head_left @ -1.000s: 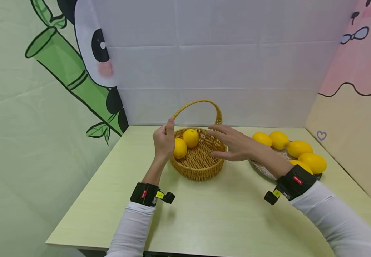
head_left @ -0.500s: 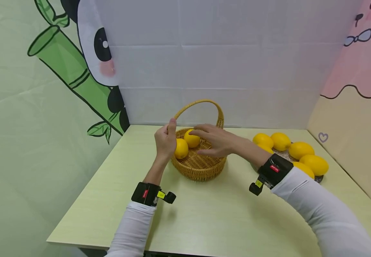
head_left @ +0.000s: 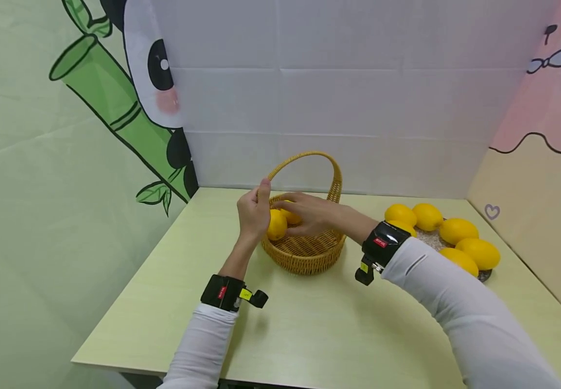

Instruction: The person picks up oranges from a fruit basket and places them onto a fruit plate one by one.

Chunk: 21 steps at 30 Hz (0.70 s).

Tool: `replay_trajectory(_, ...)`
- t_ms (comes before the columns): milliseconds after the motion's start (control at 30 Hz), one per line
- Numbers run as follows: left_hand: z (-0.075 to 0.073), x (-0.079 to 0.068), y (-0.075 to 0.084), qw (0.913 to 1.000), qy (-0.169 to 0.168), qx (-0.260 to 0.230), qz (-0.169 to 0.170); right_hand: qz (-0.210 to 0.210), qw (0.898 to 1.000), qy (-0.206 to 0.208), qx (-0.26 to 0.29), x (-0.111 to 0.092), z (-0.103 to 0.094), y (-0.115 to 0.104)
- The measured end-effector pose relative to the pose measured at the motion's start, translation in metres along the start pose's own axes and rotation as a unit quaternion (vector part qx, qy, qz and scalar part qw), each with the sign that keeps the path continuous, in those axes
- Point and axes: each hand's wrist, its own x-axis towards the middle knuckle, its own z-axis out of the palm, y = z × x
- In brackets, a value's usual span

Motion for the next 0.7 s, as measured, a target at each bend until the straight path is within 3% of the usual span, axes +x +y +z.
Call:
replay_trajectory(267, -0.002, 0.001, -0.004, 0.9999, -0.011, 0.005, -0.007, 0.019, 0.999, -0.041, 0.010, 0.023, 0.016, 0.000)
replay_trajectory(700, -0.010, -0.002, -0.002, 0.9998, -0.011, -0.008, -0.014, 0.030, 0.997, -0.060, 0.045, 0.048, 0.033, -0.008)
